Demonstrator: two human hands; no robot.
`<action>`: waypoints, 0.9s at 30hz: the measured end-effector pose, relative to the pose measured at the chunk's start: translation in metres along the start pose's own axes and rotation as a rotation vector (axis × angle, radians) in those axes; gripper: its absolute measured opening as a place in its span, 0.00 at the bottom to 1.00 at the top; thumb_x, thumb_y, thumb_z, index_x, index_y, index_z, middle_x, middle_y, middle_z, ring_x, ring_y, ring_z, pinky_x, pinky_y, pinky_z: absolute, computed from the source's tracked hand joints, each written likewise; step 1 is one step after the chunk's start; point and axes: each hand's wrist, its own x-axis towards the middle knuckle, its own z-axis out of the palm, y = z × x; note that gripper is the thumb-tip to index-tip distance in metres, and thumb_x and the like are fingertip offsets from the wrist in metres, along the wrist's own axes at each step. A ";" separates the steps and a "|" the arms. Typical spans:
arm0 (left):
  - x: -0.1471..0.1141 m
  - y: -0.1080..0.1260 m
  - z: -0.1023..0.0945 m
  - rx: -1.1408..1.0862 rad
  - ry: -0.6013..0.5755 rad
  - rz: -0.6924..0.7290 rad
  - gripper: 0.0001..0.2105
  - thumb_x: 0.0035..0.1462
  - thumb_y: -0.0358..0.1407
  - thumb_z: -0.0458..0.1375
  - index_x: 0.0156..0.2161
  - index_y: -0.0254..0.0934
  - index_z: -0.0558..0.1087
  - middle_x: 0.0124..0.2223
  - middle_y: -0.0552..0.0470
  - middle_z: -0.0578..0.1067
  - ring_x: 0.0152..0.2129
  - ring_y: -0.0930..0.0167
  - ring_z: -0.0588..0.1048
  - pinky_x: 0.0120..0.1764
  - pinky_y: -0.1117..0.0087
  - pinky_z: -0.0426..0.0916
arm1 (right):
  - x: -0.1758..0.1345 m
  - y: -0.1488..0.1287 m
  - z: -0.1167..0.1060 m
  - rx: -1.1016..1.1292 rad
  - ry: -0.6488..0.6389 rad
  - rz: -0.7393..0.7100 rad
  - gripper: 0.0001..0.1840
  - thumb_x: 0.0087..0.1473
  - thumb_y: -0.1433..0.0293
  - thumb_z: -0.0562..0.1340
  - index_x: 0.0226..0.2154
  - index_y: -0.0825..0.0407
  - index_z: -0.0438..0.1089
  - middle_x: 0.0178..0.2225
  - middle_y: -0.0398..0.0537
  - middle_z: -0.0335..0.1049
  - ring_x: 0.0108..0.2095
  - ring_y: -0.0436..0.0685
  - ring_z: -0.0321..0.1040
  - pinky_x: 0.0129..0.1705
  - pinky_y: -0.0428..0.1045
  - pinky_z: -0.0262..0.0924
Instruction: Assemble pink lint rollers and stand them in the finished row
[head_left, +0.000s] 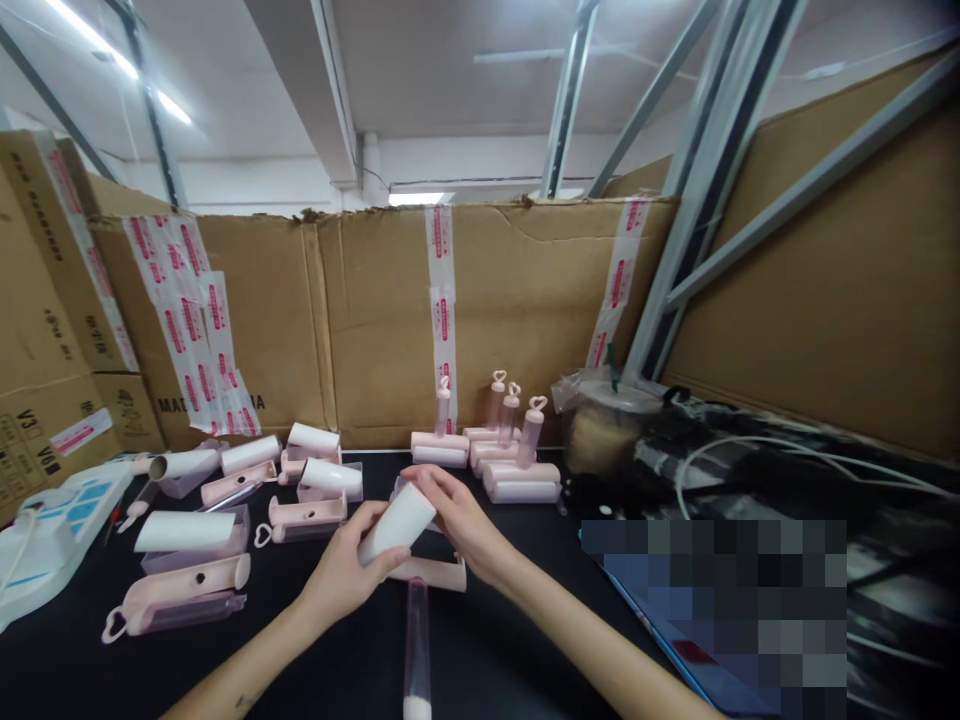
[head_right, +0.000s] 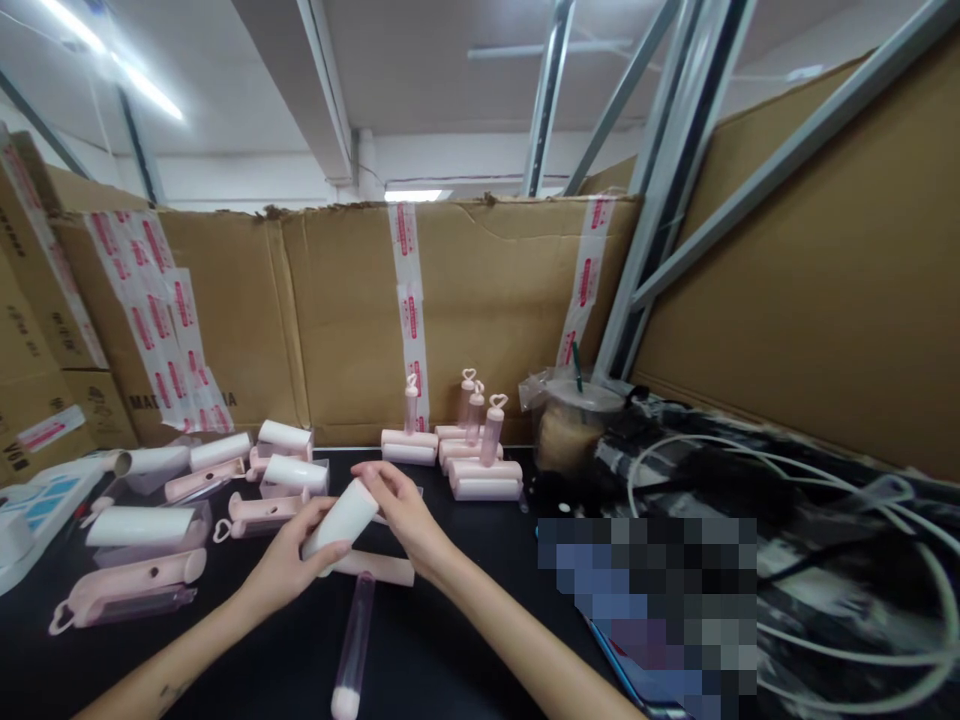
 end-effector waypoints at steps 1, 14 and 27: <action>0.000 0.002 -0.001 -0.095 -0.003 -0.015 0.18 0.50 0.40 0.57 0.46 0.36 0.64 0.44 0.46 0.71 0.41 0.62 0.70 0.44 0.63 0.63 | 0.005 -0.002 -0.004 -0.171 -0.048 -0.060 0.24 0.59 0.54 0.45 0.47 0.52 0.61 0.37 0.49 0.67 0.34 0.52 0.66 0.32 0.46 0.60; 0.003 0.009 0.001 -0.607 0.200 -0.077 0.38 0.43 0.35 0.64 0.56 0.44 0.48 0.45 0.49 0.70 0.40 0.66 0.70 0.45 0.64 0.63 | 0.071 0.022 -0.041 -0.984 -0.507 -0.188 0.10 0.33 0.82 0.65 0.19 0.52 0.71 0.41 0.49 0.68 0.48 0.63 0.58 0.48 0.54 0.53; 0.014 -0.013 0.003 -0.528 0.596 0.006 0.28 0.45 0.37 0.63 0.47 0.40 0.51 0.50 0.44 0.65 0.44 0.67 0.70 0.47 0.61 0.65 | -0.001 0.019 -0.007 -0.241 -0.015 -0.024 0.24 0.60 0.56 0.45 0.50 0.54 0.59 0.42 0.55 0.69 0.40 0.58 0.70 0.38 0.53 0.66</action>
